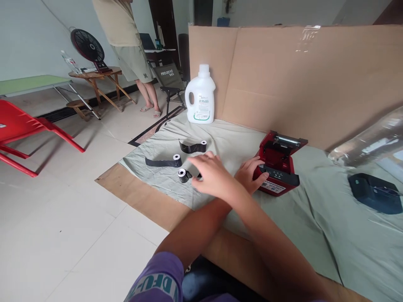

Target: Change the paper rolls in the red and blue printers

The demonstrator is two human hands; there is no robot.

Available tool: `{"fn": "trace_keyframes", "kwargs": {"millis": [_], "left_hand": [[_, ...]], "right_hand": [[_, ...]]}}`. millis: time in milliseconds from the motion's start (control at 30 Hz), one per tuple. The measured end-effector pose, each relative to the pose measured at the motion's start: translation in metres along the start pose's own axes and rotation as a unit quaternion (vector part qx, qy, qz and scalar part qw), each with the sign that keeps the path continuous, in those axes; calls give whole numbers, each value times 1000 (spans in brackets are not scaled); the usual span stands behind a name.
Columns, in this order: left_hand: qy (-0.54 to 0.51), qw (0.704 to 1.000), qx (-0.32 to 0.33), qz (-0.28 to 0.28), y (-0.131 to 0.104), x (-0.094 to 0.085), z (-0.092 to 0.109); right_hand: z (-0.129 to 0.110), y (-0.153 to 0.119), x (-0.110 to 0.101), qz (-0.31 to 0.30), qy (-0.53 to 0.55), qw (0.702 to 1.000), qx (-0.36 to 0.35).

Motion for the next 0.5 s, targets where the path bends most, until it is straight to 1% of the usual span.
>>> {"fn": "trace_keyframes", "kwargs": {"millis": [67, 133, 200, 233, 300, 367, 400, 433, 500], "left_hand": [[1, 1000, 10, -7, -1, -1, 3], [4, 1000, 17, -14, -2, -1, 3], [10, 1000, 16, -20, -2, -1, 1], [13, 1000, 13, -21, -2, -1, 0], [16, 1000, 8, -22, -1, 0, -1], [17, 1000, 3, -20, -1, 1, -2], [19, 1000, 0, -16, -1, 1, -3], [21, 1000, -2, -12, -1, 2, -5], [23, 1000, 1, -6, -1, 5, -9]], "right_hand": [[-20, 11, 16, -40, -26, 998, -33], [-32, 22, 36, -91, -64, 993, -49], [-35, 31, 49, -117, -87, 988, -45], [-33, 34, 51, -113, -82, 989, -39], [-23, 38, 45, -71, -32, 997, -15], [-6, 38, 30, -7, 76, 997, 28], [5, 37, 21, 24, 143, 988, 52], [15, 35, 11, 52, 211, 973, 75], [35, 29, -11, 105, 326, 933, 114]]}}
Point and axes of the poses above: each hand's wrist, its own y-axis towards the middle knuckle, its own x-axis out of the palm, z = x × y, the point moved 6 cm from there along y, towards the middle knuckle, and after that the axes turned 4 degrees about z, right-handed, at the moved point
